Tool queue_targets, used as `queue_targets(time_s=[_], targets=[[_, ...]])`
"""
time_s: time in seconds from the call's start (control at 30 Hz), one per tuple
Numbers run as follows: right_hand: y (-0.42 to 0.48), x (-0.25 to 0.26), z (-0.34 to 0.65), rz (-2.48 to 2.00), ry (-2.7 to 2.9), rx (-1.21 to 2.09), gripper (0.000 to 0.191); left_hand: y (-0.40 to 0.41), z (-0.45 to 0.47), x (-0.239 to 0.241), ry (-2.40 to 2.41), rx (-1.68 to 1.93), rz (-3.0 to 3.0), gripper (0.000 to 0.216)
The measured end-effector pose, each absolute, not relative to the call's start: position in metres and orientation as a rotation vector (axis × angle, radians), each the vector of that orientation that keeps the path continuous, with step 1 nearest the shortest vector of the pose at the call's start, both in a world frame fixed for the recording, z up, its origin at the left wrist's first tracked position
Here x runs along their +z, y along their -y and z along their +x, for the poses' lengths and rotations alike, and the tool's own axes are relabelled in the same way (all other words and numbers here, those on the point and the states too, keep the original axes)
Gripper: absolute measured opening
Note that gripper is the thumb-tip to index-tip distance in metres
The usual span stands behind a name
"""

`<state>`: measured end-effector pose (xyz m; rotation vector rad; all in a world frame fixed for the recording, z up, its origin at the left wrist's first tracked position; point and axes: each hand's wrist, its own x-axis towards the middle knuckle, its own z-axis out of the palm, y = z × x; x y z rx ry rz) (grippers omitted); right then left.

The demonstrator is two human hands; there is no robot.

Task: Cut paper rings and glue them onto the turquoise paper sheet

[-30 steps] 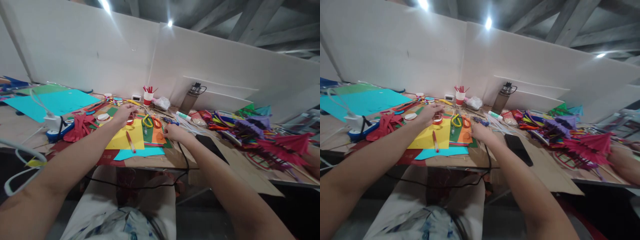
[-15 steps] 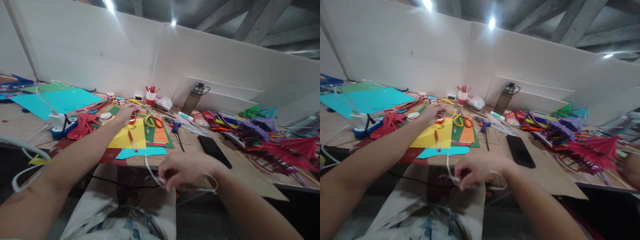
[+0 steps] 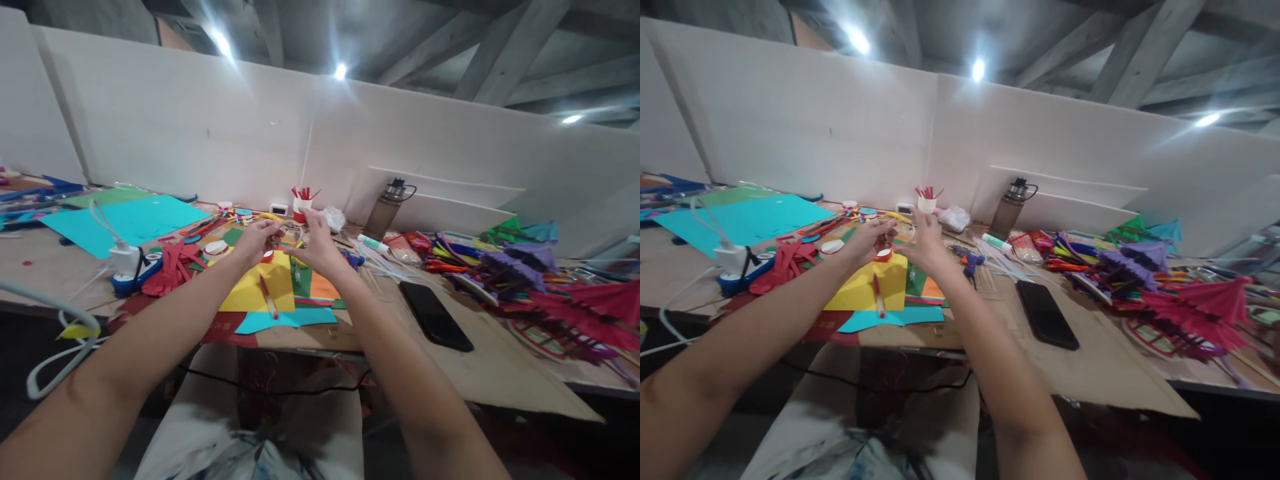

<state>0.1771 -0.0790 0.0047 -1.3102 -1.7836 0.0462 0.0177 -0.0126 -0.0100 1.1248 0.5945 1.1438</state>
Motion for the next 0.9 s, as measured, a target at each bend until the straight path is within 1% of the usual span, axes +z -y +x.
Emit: queue_targets(time_s=[0.07,0.1,0.23,0.33,0.43,0.53,0.7,0.8,0.9], targets=[[0.073,-0.007,0.176,-1.289,1.794,0.072,0.088,0.013,0.02,-0.011,-0.598,1.135,1.103,0.015],[0.071,-0.012,0.177,-1.281,1.777,0.114,0.086,0.014,0.021,-0.011,-0.604,1.124,1.099,0.013],[0.065,-0.027,0.186,-1.226,1.676,0.384,0.064,0.019,0.026,-0.009,-0.595,1.058,1.109,0.012],[0.063,-0.029,0.189,-1.14,1.616,0.535,0.059,0.02,0.025,-0.007,-0.599,1.028,1.099,0.017],[0.065,-0.028,0.188,-1.097,1.574,0.603,0.06,0.019,0.022,-0.006,-0.619,0.996,1.116,0.023],[0.068,-0.027,0.188,-1.141,1.561,0.623,0.063,0.018,0.021,-0.009,-0.652,0.98,1.203,0.022],[0.07,-0.031,0.191,-1.142,1.621,0.599,0.081,0.013,0.018,-0.013,-0.662,0.973,1.278,0.022],[0.07,-0.03,0.193,-1.189,1.598,0.581,0.085,0.001,0.007,-0.005,-0.658,1.111,1.188,0.018],[0.069,-0.029,0.195,-1.267,1.546,0.564,0.082,-0.014,-0.01,0.006,-0.724,1.342,1.049,0.011]])
